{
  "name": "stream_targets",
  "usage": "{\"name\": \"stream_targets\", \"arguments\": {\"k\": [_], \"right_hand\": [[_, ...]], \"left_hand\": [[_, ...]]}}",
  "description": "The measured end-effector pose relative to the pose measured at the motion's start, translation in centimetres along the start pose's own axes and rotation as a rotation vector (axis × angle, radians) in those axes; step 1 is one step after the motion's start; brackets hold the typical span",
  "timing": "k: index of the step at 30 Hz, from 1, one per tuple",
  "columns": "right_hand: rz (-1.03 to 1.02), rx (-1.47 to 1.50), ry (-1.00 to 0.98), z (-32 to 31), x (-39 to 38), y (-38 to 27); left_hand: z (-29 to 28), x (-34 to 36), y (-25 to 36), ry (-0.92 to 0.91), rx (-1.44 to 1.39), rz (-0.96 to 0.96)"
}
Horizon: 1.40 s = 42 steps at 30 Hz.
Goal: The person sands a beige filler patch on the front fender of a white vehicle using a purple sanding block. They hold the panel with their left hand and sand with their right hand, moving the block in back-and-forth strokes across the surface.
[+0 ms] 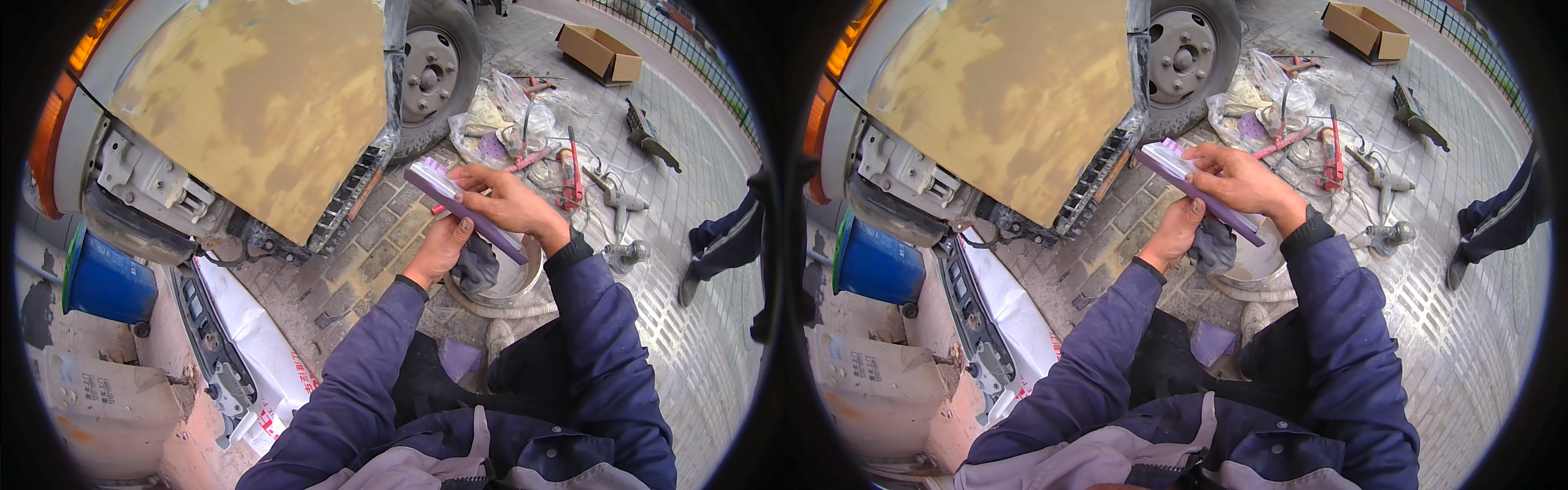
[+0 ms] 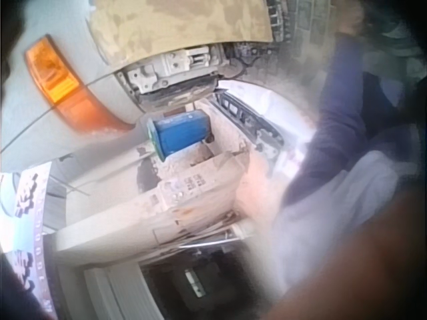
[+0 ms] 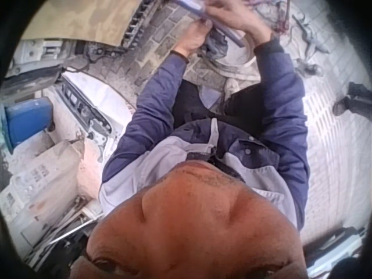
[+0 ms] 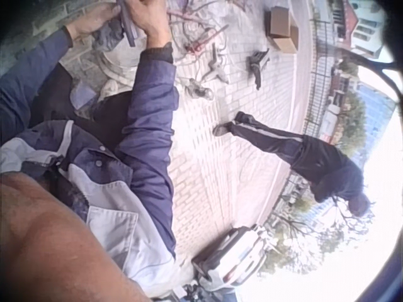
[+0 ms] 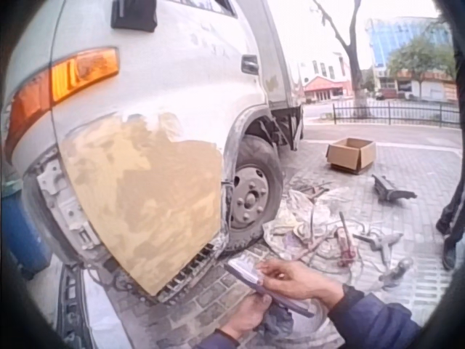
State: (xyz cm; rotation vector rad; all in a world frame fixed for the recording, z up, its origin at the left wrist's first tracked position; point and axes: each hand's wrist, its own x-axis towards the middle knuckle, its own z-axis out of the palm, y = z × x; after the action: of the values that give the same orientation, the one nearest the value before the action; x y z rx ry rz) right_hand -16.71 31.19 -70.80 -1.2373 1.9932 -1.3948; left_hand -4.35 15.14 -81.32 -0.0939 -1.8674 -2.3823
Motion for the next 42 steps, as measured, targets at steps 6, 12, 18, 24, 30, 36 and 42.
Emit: {"name": "stream_targets", "arguments": {"k": [6, 12, 18, 24, 30, 36, 42], "right_hand": [[-0.173, -0.141, 0.089, 0.2, 0.5, 0.6], [-0.042, -0.150, 0.184, -0.8, 0.4, 1.6], [0.181, -0.291, 0.611, -4.1, -0.6, 2.8], [0.272, -0.254, 0.665, -6.3, -2.9, 3.2], [0.212, -0.301, 0.700, -6.7, -5.1, 3.8], [0.255, -0.334, 0.722, -7.3, -6.2, 4.6], [0.309, -0.223, 0.670, -7.2, -5.0, 5.8]], "left_hand": [[0.2, 0.8, 0.2, -0.026, -0.033, -0.031], [0.2, 2.6, -0.9, -0.077, -0.046, -0.070], [-0.6, 6.2, -7.3, 0.110, 0.027, -0.345], [0.4, 7.8, -16.2, 0.065, 0.576, -0.545], [2.0, 6.9, -22.3, -0.387, 1.481, -0.464], [2.0, 5.3, -26.6, -0.720, 1.513, -0.576], [1.7, 5.1, -22.1, -0.924, 1.420, -0.527]]}}
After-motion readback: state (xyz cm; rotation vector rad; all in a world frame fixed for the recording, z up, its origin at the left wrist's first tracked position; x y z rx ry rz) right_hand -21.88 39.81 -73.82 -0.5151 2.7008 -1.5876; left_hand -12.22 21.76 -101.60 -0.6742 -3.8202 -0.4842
